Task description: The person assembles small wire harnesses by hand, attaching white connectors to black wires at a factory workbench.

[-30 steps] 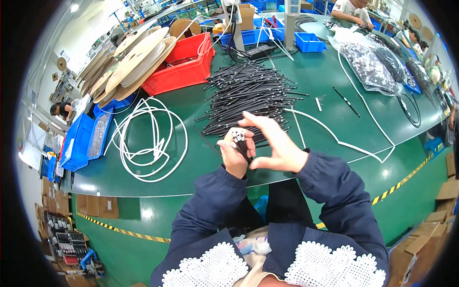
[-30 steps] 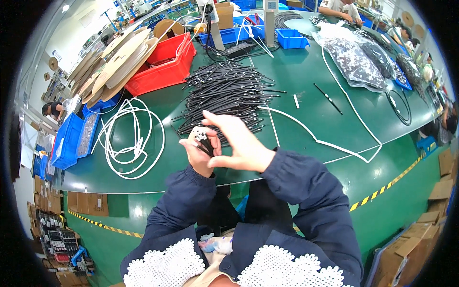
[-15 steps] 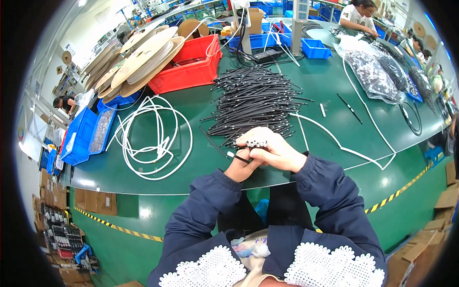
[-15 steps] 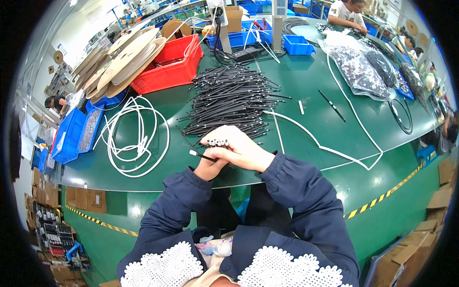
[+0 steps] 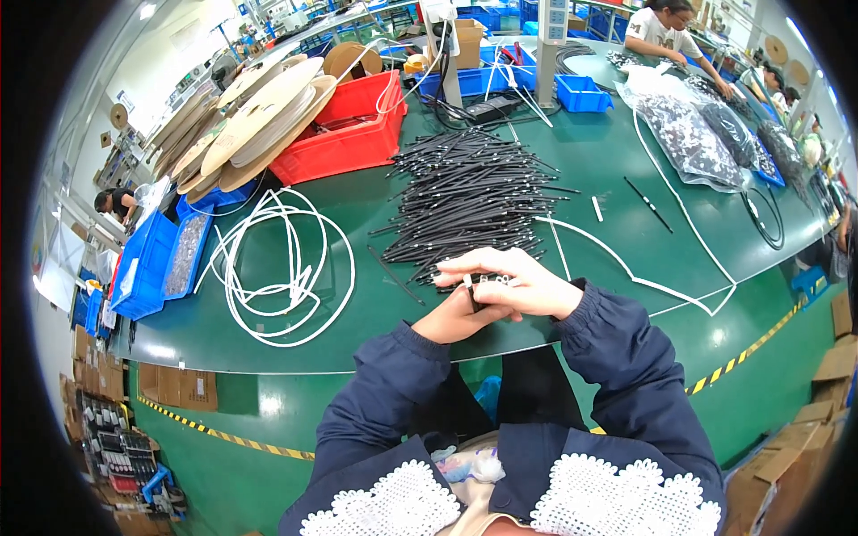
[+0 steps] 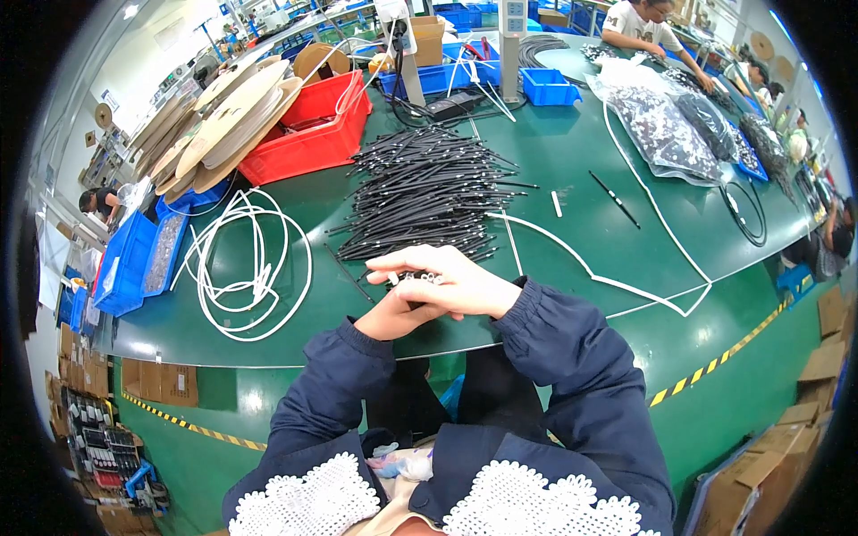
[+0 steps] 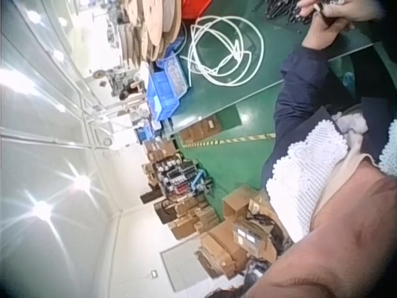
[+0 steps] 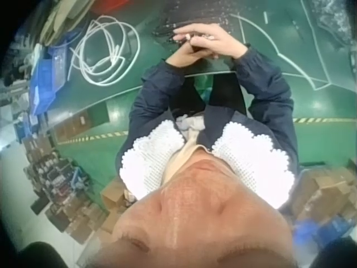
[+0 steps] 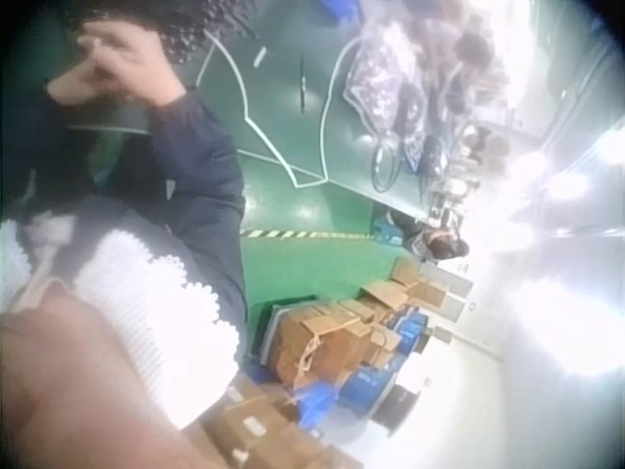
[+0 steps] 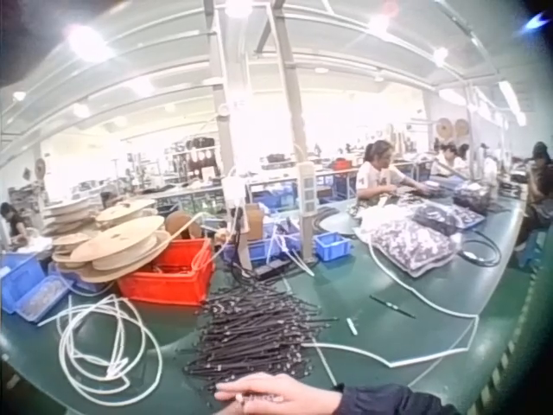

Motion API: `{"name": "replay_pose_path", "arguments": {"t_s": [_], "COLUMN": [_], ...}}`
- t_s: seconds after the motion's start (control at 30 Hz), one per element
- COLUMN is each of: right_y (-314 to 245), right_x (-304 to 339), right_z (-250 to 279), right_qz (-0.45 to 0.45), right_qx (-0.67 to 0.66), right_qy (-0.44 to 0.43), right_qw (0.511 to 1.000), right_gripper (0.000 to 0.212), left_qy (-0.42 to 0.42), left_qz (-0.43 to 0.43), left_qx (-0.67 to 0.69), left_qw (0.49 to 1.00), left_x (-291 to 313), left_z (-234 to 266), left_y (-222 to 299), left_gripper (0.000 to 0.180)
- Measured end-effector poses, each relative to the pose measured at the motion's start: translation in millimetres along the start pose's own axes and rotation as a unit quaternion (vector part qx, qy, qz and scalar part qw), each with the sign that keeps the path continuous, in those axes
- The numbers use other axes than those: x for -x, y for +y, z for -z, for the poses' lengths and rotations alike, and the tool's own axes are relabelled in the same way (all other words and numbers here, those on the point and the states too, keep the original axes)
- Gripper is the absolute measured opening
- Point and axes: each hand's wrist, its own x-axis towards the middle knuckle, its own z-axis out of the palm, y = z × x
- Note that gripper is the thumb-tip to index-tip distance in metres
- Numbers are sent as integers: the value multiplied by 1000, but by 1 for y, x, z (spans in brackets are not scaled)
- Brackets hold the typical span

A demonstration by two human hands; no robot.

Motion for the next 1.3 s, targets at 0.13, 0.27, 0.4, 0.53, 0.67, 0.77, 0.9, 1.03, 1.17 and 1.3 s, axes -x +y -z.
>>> {"name": "replay_pose_path", "arguments": {"t_s": [0.13,0.27,0.4,0.53,0.67,0.77,0.9,1.03,1.17,1.3], "right_y": [17,10,-1,6,-8,-5,2,9,14,13], "right_x": [-2,-3,-1,-3,-2,2,9,20,19,17], "right_z": [0,7,2,1,0,-3,-1,-5,-4,-7], "right_qz": [-5,-55,-31,-47,-170,-91,77,134,181,172], "right_qx": [-83,-39,-87,-109,-101,-66,-19,4,50,59], "right_qy": [-6,-71,-31,-37,-65,-77,41,168,188,188], "right_qw": [997,995,995,992,978,991,996,977,964,965], "right_gripper": [31,34,34,32,36,54,76,29,18,19], "left_qy": [-9,-21,-54,-58,-41,-29,-42,-44,-41,-34], "left_qz": [39,52,18,30,13,-28,35,8,18,9], "left_qx": [-84,-61,-34,-46,-89,-77,21,29,28,46], "left_qw": [996,997,998,997,995,996,998,999,999,998], "left_x": [2,0,2,4,10,6,8,12,14,12], "left_z": [6,11,13,9,8,7,8,7,8,6], "left_y": [13,2,2,5,7,5,-2,2,1,0], "left_gripper": [25,24,16,16,17,16,11,16,17,17]}}
